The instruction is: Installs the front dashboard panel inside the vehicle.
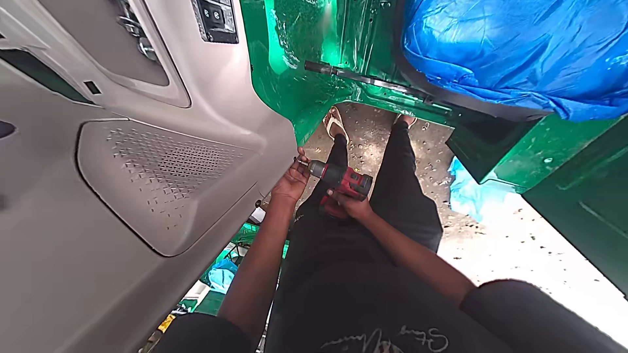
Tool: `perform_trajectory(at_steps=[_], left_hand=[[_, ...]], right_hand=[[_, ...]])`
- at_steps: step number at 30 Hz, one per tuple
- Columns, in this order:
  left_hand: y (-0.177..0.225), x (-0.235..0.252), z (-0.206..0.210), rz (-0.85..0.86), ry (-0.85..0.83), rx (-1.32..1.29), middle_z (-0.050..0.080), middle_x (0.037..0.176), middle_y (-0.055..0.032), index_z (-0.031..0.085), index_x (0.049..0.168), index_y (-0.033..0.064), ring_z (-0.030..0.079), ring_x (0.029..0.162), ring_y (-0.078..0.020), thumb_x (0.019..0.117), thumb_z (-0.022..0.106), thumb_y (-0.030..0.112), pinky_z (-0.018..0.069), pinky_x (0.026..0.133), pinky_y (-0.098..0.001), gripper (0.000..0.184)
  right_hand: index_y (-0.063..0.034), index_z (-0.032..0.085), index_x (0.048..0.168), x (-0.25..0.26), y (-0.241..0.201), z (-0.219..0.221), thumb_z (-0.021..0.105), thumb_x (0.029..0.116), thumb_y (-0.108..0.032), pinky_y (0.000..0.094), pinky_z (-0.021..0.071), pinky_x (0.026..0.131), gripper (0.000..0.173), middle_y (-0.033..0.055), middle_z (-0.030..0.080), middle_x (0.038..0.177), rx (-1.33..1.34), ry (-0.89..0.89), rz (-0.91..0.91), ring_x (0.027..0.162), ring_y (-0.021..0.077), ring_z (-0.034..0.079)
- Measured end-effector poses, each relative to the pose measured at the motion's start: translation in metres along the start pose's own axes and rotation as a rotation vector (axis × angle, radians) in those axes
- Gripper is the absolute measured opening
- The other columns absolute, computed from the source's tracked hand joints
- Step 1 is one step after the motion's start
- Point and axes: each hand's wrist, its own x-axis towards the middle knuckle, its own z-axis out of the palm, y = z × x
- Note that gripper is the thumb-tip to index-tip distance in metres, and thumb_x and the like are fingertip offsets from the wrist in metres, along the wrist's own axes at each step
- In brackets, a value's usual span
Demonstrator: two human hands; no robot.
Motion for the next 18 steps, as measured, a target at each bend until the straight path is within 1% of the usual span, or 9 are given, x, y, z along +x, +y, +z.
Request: perform_trajectory(at_steps=[2,4,6,8,9,11,14,16,18], left_hand=[[-0.001,0.001,-0.001,-0.004,-0.001,-0.035,0.064,0.117,-0.0083,0.059,0.125,0.013,0.065,0.098,-0.0191,0.1076,0.023,0.051,0.0553,0.09,-0.034,0.055],[0.0,0.004,0.0,-0.01,0.012,-0.05,0.065,0.117,-0.0086,0.059,0.124,0.0126,0.065,0.097,-0.0196,0.108,0.025,0.048,0.0559,0.089,-0.0349,0.052],[0.001,0.005,-0.001,-0.024,0.016,-0.041,0.066,0.115,-0.008,0.06,0.123,0.0118,0.066,0.097,-0.0189,0.1085,0.027,0.046,0.056,0.09,-0.0342,0.05],[0.002,0.004,0.0,-0.026,0.019,-0.006,0.066,0.117,-0.0078,0.06,0.123,0.0116,0.066,0.096,-0.0176,0.1092,0.026,0.045,0.0558,0.09,-0.0328,0.05],[0.002,0.003,0.0,-0.023,0.027,0.012,0.067,0.116,-0.0085,0.062,0.122,0.0105,0.067,0.094,-0.0175,0.1095,0.026,0.044,0.0562,0.089,-0.0325,0.05],[0.003,0.002,0.0,-0.02,0.01,0.059,0.067,0.114,-0.008,0.063,0.122,0.0098,0.066,0.093,-0.0164,0.11,0.026,0.041,0.0556,0.09,-0.0316,0.05],[0.004,0.005,0.0,-0.012,-0.021,0.072,0.067,0.12,-0.008,0.062,0.121,0.0111,0.067,0.099,-0.0176,0.1102,0.027,0.037,0.0546,0.094,-0.0332,0.045],[0.004,0.002,-0.003,0.002,-0.023,0.065,0.066,0.124,-0.0083,0.062,0.122,0.012,0.067,0.105,-0.0199,0.11,0.03,0.035,0.0539,0.098,-0.0354,0.041],[0.005,0.004,0.0,0.014,-0.018,0.063,0.067,0.124,-0.0077,0.064,0.121,0.0126,0.067,0.106,-0.0202,0.1092,0.034,0.034,0.0544,0.098,-0.0348,0.038]], right_hand=[[0.0006,0.069,0.11,0.001,-0.003,-0.002,0.086,0.0824,-0.01,0.0381,0.0636,0.079,0.034,0.0091,0.075,0.092,0.0,-0.012,0.027,0.079,0.0183,0.072],[0.0011,0.07,0.108,0.004,-0.004,-0.002,0.085,0.0828,-0.01,0.0384,0.0636,0.079,0.032,0.0095,0.075,0.092,0.008,-0.026,0.02,0.08,0.0185,0.073],[0.002,0.069,0.11,0.006,-0.004,-0.003,0.085,0.0829,-0.009,0.0395,0.0642,0.082,0.033,0.0103,0.076,0.096,0.013,-0.04,-0.001,0.084,0.0194,0.074],[0.0009,0.07,0.109,0.007,-0.008,-0.004,0.085,0.0827,-0.008,0.0381,0.064,0.079,0.032,0.0094,0.075,0.094,0.001,-0.046,0.021,0.081,0.0184,0.073],[0.0007,0.07,0.109,0.007,-0.009,-0.004,0.085,0.0826,-0.007,0.0375,0.0639,0.078,0.031,0.0091,0.075,0.093,-0.004,-0.049,0.031,0.08,0.0179,0.073],[0.0018,0.07,0.109,0.008,-0.007,-0.005,0.085,0.0823,-0.007,0.038,0.0641,0.08,0.032,0.0098,0.076,0.094,-0.002,-0.058,0.018,0.082,0.0185,0.073],[0.0023,0.07,0.109,0.012,-0.007,-0.007,0.085,0.082,-0.007,0.0379,0.0637,0.082,0.033,0.01,0.076,0.096,-0.002,-0.066,0.033,0.084,0.0184,0.073],[0.0013,0.07,0.108,0.01,-0.012,-0.007,0.085,0.0819,-0.006,0.0365,0.0637,0.081,0.031,0.0084,0.076,0.095,-0.015,-0.07,0.063,0.084,0.0168,0.073],[0.0006,0.071,0.106,0.015,-0.016,-0.005,0.085,0.0812,-0.005,0.0354,0.0639,0.079,0.029,0.0074,0.076,0.093,-0.013,-0.065,0.08,0.082,0.0158,0.074]])
